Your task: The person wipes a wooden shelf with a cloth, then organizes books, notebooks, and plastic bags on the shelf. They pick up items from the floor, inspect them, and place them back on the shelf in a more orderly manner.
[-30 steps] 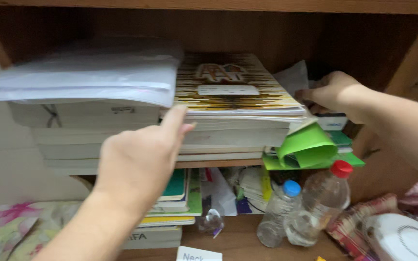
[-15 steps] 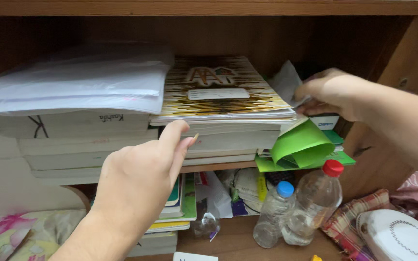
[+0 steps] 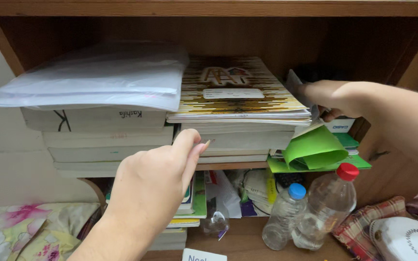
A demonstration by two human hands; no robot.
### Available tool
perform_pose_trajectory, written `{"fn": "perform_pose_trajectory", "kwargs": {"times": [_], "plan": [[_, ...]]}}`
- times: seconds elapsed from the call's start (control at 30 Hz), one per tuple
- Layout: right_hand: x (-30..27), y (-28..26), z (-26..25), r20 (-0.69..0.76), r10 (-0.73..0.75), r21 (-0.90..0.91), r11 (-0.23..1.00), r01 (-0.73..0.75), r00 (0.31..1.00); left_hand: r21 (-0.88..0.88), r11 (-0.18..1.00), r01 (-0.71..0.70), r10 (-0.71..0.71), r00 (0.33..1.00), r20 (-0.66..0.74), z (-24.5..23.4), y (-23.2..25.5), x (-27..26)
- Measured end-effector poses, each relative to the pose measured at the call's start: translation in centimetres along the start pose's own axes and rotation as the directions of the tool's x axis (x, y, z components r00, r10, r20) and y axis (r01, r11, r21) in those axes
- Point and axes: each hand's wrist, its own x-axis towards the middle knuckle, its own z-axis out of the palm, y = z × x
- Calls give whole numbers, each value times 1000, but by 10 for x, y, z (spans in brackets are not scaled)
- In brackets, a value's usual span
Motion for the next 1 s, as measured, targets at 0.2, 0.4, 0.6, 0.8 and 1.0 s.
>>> {"fn": "perform_pose_trajectory", "kwargs": {"times": [0.2, 0.4, 0.6, 0.8, 1.0], "plan": [[11, -12, 6, -8, 36, 250, 968, -33, 999, -14, 1000, -25, 24, 999, -26, -2, -2, -3], [-5, -20, 6, 19, -10, 218, 976, 6, 1000, -46, 999, 6, -6, 1000, 1, -3, 2, -1], [4, -18, 0, 72, -2, 230, 973, -15, 997, -66, 998, -24, 25, 1000, 12, 0, 9, 2], [17, -10, 7, 159, 8, 404, 912, -73, 987, -61, 998, -5, 6, 1000, 25, 2, 14, 6], [24, 0, -1, 37, -111, 377, 922, 89, 993, -111, 993, -30, 28, 999, -16, 1, 16, 6]]}}
